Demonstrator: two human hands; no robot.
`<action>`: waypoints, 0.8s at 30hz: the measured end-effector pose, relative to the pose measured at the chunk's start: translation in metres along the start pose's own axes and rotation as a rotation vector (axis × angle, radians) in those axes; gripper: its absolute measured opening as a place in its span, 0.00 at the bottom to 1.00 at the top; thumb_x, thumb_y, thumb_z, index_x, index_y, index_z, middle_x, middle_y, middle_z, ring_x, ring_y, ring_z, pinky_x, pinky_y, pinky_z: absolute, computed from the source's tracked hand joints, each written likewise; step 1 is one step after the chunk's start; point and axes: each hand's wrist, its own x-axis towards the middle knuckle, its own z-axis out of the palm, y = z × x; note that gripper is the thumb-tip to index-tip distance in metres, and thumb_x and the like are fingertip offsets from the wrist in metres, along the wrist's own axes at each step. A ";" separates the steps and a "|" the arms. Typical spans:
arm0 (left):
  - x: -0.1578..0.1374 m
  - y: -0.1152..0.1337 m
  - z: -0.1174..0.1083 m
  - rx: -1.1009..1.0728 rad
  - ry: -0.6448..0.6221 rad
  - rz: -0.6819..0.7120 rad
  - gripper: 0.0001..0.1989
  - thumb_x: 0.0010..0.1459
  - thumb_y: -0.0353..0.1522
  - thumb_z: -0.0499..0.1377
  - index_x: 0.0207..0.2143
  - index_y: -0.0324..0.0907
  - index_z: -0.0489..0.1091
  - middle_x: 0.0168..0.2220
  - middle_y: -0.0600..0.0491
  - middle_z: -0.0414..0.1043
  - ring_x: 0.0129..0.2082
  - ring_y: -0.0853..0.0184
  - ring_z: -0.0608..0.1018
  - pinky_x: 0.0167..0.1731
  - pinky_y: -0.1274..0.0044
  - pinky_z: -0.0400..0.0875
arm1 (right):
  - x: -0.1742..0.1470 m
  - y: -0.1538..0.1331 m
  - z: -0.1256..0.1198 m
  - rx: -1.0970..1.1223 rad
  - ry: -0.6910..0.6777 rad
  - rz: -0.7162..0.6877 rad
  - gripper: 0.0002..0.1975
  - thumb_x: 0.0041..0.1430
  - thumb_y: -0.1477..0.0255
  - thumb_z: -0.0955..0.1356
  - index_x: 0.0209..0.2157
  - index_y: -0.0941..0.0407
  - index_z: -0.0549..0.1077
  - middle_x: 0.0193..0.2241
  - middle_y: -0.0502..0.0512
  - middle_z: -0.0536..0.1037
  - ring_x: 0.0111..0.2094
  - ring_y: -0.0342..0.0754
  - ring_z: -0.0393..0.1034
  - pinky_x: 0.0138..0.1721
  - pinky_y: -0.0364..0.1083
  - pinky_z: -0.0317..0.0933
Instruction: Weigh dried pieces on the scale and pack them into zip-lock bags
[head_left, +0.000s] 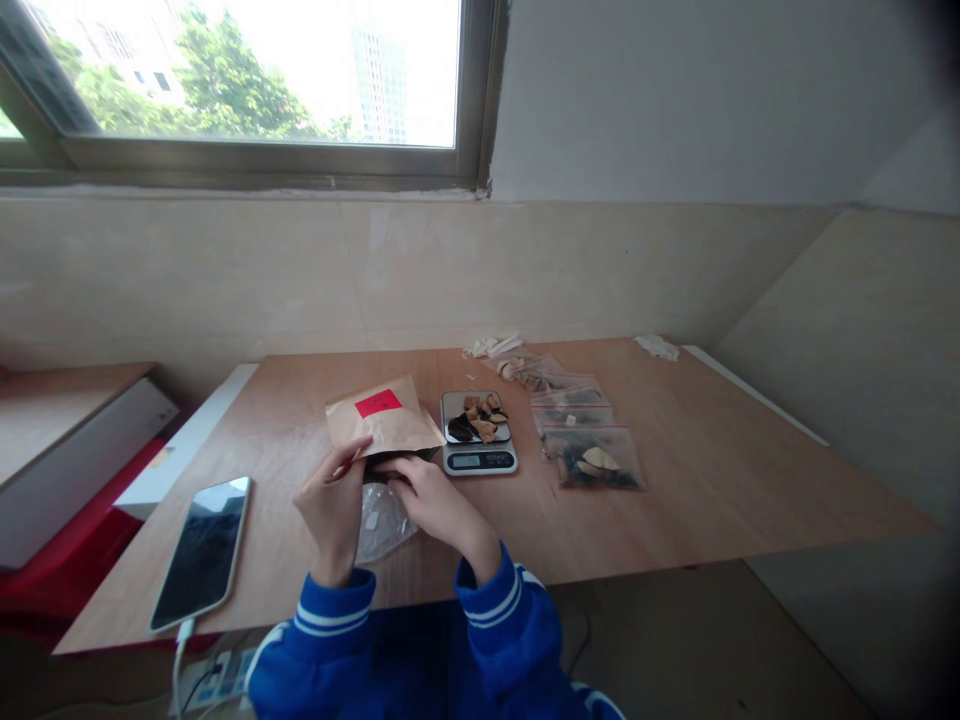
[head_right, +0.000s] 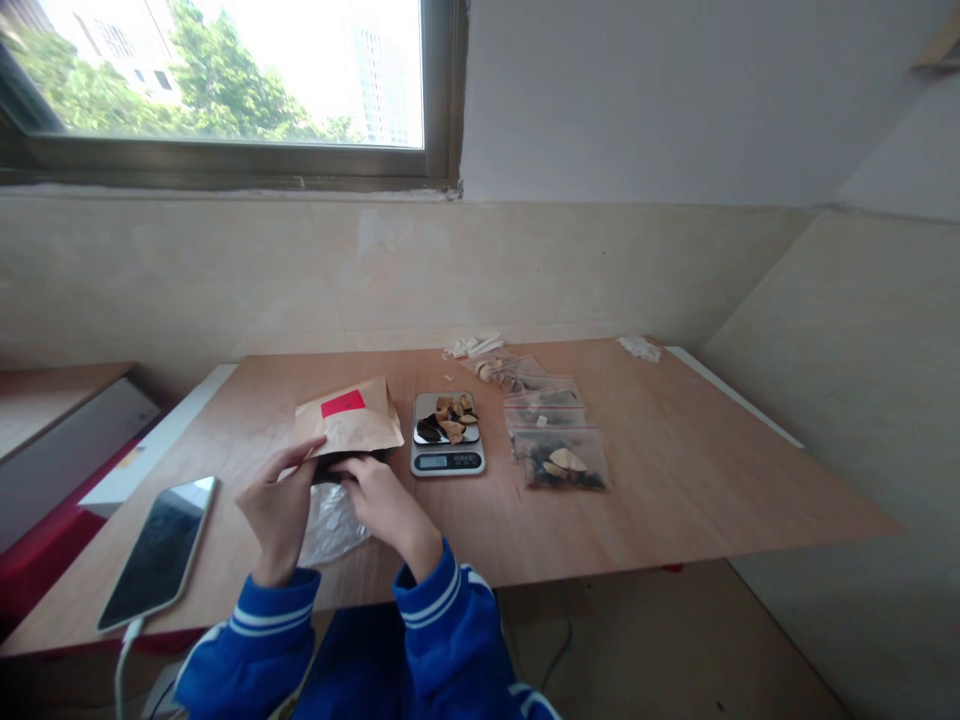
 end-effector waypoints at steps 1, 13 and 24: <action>0.001 0.000 0.000 -0.002 -0.003 -0.003 0.09 0.52 0.35 0.59 0.34 0.47 0.79 0.34 0.54 0.80 0.33 0.65 0.80 0.36 0.76 0.72 | -0.006 -0.001 -0.005 0.053 0.010 0.010 0.15 0.61 0.79 0.63 0.47 0.53 0.75 0.47 0.55 0.78 0.49 0.50 0.72 0.53 0.50 0.65; 0.044 0.022 0.006 0.037 0.095 0.101 0.09 0.54 0.35 0.59 0.35 0.46 0.78 0.35 0.53 0.78 0.35 0.66 0.78 0.37 0.75 0.70 | -0.045 0.133 -0.103 -0.139 0.840 0.258 0.22 0.51 0.50 0.68 0.33 0.55 0.67 0.33 0.60 0.77 0.34 0.53 0.74 0.40 0.55 0.70; 0.095 0.038 0.020 -0.116 0.051 0.072 0.11 0.54 0.34 0.58 0.38 0.41 0.76 0.35 0.52 0.78 0.33 0.67 0.79 0.37 0.76 0.72 | -0.054 0.154 -0.101 -0.222 0.818 0.216 0.21 0.63 0.56 0.59 0.41 0.57 0.72 0.42 0.65 0.77 0.44 0.56 0.73 0.47 0.56 0.67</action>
